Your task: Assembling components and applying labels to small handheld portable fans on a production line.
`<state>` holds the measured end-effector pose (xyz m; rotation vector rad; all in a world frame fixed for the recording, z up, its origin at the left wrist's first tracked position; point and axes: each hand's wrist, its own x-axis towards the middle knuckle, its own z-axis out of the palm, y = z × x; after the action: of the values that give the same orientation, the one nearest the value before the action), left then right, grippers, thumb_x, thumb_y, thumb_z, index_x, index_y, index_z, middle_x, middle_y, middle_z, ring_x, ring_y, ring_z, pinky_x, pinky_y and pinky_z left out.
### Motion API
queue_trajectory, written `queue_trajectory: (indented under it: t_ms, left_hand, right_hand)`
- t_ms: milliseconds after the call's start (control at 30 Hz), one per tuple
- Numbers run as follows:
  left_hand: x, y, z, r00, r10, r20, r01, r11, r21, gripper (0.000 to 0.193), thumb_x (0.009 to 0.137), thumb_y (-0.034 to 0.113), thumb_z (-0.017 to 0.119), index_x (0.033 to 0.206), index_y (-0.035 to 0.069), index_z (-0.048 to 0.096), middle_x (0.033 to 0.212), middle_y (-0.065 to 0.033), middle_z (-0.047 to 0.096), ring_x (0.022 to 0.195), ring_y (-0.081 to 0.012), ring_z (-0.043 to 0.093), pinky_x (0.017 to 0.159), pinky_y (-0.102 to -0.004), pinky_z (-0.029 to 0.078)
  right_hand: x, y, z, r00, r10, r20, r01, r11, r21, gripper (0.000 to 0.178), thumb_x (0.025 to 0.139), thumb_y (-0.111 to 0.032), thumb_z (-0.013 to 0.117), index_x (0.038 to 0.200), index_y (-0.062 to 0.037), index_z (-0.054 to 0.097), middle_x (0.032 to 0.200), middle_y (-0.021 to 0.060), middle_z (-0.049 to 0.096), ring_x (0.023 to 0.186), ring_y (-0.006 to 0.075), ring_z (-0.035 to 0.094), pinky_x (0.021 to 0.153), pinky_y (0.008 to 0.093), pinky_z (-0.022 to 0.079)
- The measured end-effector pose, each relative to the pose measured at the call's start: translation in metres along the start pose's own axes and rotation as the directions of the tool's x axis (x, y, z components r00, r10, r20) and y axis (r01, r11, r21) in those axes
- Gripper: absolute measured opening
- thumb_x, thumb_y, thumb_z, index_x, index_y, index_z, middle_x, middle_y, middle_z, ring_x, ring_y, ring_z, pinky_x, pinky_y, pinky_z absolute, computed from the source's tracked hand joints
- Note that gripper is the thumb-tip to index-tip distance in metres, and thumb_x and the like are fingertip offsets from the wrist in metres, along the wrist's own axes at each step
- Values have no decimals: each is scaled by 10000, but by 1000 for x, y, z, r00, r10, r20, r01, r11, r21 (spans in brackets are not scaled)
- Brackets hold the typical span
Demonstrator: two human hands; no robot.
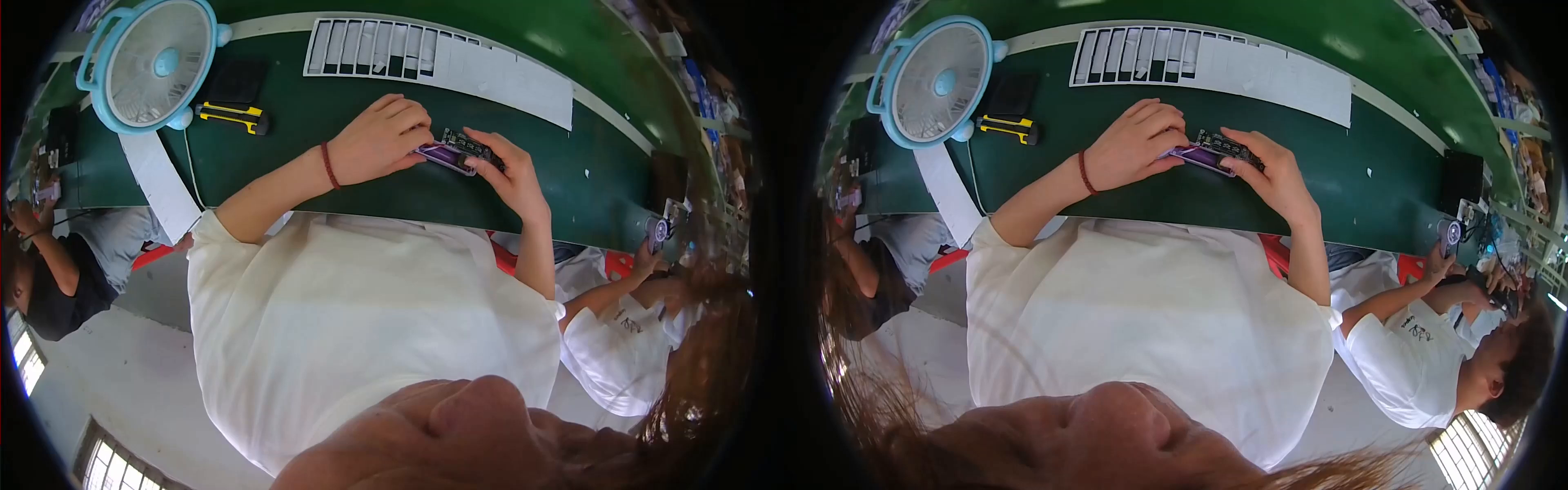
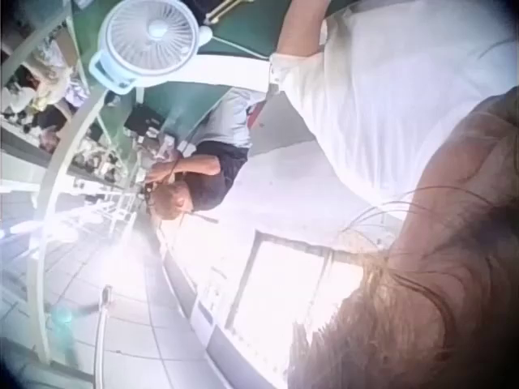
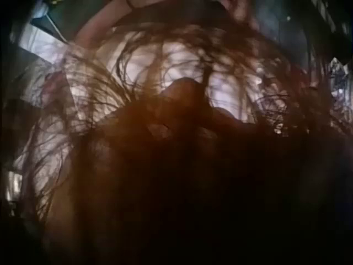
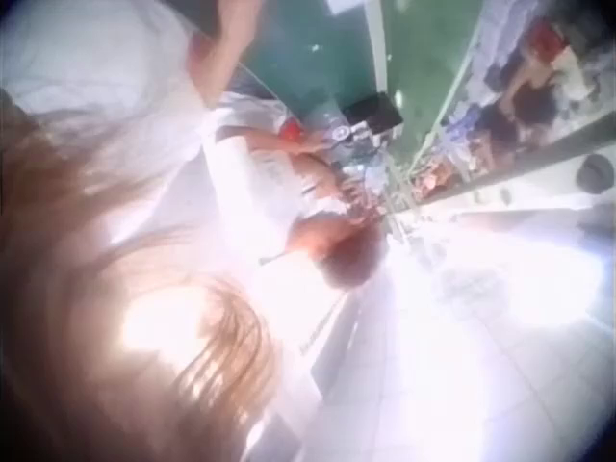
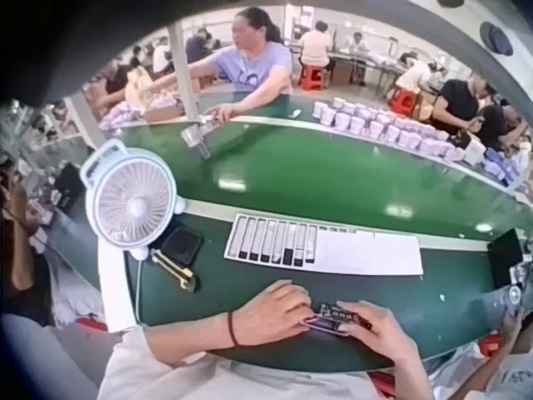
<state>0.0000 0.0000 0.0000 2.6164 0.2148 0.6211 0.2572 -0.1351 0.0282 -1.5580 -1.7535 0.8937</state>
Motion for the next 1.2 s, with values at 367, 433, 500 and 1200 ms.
queue_trajectory:
  t_ms: [367,433,500,1200]
  left_hand:
    - [-2,18,4,998,15,-58,0,968,251,106,821,131,724,920,112,690,1173,-65,609,1193,-272,595,936,-403,511]
    - [0,20,4,1000,-12,-8,14,961,275,98,819,124,714,913,114,690,1177,-64,607,1204,-268,585,927,-400,507]
    - [1,20,5,998,-42,41,28,952,303,91,816,118,703,906,116,691,1182,-62,604,1215,-265,575,918,-396,503]
    - [-2,10,11,996,-5,-92,21,985,171,316,820,166,769,1136,155,760,1135,-9,657,1150,-236,621,934,-387,556]
  right_hand:
    - [-14,-18,24,948,-171,-268,90,953,-288,383,832,-70,842,1202,-103,752,1025,78,646,891,265,662,720,370,554]
    - [-12,-21,29,947,-162,-277,80,955,-286,370,819,-69,845,1179,-100,764,1039,72,639,921,264,655,731,370,555]
    - [-10,-23,28,946,-157,-284,74,956,-282,358,807,-67,849,1155,-98,775,1052,66,632,952,262,647,742,370,555]
    - [-29,1,82,894,-273,-355,47,846,-532,554,865,-87,830,1387,-26,658,1476,145,627,1397,364,578,1174,565,416]
